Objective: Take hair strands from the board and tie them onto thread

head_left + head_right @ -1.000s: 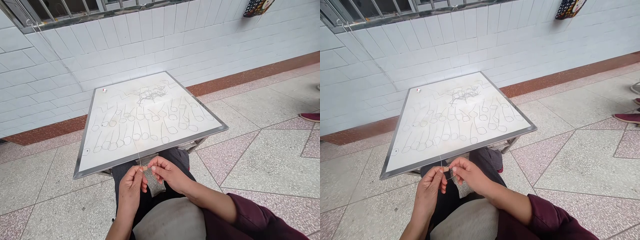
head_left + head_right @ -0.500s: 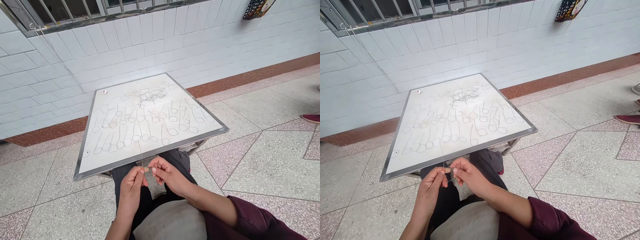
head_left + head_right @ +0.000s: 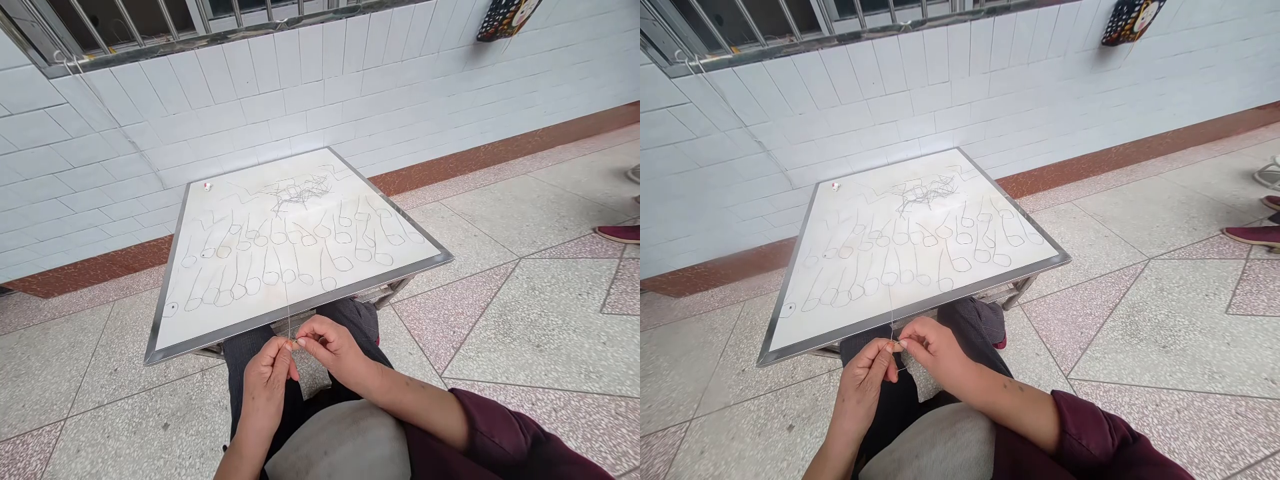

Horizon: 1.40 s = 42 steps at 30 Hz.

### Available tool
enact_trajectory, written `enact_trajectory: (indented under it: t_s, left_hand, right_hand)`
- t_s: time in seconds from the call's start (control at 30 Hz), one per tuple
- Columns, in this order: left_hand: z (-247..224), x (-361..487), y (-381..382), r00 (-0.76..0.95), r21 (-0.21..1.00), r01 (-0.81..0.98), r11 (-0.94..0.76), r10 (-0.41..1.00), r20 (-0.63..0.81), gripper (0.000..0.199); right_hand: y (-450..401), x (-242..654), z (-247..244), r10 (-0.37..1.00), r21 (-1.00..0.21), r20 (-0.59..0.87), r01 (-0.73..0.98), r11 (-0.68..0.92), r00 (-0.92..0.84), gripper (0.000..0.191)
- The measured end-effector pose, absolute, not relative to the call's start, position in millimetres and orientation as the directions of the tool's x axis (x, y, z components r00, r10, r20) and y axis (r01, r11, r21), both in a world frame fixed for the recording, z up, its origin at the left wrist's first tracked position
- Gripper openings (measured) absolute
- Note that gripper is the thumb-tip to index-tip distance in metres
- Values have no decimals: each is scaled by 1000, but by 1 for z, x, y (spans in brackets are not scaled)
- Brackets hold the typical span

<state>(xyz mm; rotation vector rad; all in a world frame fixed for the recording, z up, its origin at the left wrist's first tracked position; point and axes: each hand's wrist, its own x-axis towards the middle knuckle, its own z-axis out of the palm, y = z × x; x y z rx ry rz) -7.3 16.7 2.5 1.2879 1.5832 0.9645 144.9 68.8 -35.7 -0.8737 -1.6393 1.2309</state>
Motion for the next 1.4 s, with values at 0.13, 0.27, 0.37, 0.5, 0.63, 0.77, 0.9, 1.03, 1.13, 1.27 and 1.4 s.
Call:
enact_trajectory:
  t_s: [0.13, 0.27, 0.37, 0.5, 0.63, 0.77, 0.9, 1.03, 1.13, 1.27, 1.4]
  left_hand:
    - [4, -6, 16, -93, 925, 344, 158, 987, -134, 32]
    - [2, -5, 15, -101, 919, 362, 154, 987, -126, 32]
    - [1, -6, 14, -105, 922, 359, 144, 988, -113, 33]
    - [-1, -5, 14, -80, 938, 326, 114, 993, -93, 33]
    - [1, -3, 14, -61, 944, 311, 114, 993, -99, 35]
    - [4, 0, 14, -68, 934, 337, 117, 993, -100, 34]
    - [2, 1, 14, -80, 920, 371, 124, 992, -102, 33]
    - [0, 1, 14, -95, 911, 383, 153, 988, -126, 35]
    - [-3, 1, 15, -86, 907, 383, 172, 985, -151, 37]
    - [-7, 3, 15, -137, 917, 347, 195, 978, -157, 39]
    - [-14, 4, 17, -177, 943, 242, 229, 966, -190, 42]
  right_hand:
    - [67, 145, -34, 891, -955, 258, 39, 293, -375, 9]
    - [67, 145, -38, 882, -950, 269, 46, 310, -386, 9]
    - [69, 145, -40, 880, -954, 265, 25, 299, -393, 11]
    - [71, 143, -39, 890, -984, 171, -113, 135, -423, 15]
    - [71, 139, -31, 850, -931, 57, -335, -145, -524, 20]
    - [71, 138, -22, 856, -918, 5, -342, -201, -517, 30]
    - [70, 138, -22, 878, -923, 14, -343, -172, -479, 34]
    - [68, 134, -26, 901, -910, 45, -391, -142, -431, 36]
    - [68, 132, -28, 913, -905, 60, -408, -120, -403, 37]
    - [70, 131, -31, 918, -906, 52, -405, -122, -393, 38]
    - [75, 131, -36, 905, -924, 39, -360, -129, -424, 38]
